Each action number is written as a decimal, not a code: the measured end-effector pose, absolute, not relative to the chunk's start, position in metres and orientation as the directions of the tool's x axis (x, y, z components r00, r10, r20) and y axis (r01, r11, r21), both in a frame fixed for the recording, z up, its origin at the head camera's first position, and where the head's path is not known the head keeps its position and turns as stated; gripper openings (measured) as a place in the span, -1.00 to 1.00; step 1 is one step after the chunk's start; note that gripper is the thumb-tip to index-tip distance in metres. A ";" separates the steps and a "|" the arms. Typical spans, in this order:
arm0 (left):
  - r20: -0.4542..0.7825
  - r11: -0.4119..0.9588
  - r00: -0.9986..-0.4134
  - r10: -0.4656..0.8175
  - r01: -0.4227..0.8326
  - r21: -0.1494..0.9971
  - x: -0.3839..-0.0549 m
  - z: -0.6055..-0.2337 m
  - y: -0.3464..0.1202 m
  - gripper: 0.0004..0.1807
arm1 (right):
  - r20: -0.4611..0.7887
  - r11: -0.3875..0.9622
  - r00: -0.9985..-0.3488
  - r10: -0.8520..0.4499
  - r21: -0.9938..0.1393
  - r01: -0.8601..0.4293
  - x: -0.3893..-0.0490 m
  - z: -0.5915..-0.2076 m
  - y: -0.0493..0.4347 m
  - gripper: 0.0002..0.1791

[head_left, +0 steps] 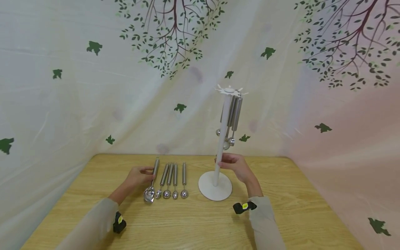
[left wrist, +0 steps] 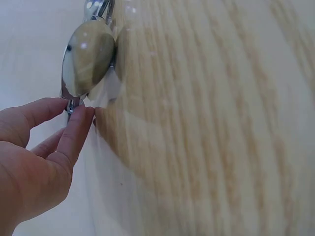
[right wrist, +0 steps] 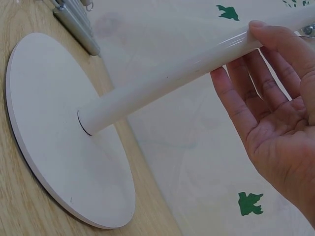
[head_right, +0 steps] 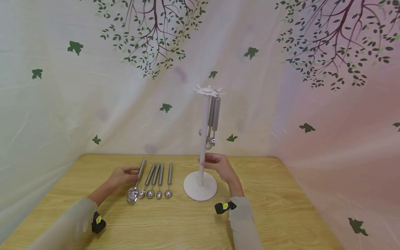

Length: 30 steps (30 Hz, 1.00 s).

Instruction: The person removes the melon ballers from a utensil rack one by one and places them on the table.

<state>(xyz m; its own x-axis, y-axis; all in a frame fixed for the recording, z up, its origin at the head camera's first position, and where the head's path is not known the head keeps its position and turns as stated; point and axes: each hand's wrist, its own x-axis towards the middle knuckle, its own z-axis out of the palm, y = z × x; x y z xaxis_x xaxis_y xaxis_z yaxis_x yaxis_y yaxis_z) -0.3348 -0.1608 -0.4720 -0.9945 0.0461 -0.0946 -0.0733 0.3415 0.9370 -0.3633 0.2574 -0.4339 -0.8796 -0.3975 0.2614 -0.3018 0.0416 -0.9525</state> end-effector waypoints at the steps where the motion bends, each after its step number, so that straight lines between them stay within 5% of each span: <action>1: -0.093 0.339 -0.994 0.050 -0.071 0.938 -0.335 -0.471 -0.160 -0.47 | 0.265 0.037 -0.879 -0.397 -0.952 -0.304 -0.364 -0.434 0.258 -0.52; 30: -0.049 0.507 -0.993 0.109 0.013 0.862 -0.329 -0.474 -0.156 -0.53 | 0.251 0.060 -0.885 -0.393 -0.953 -0.297 -0.363 -0.433 0.257 -0.51</action>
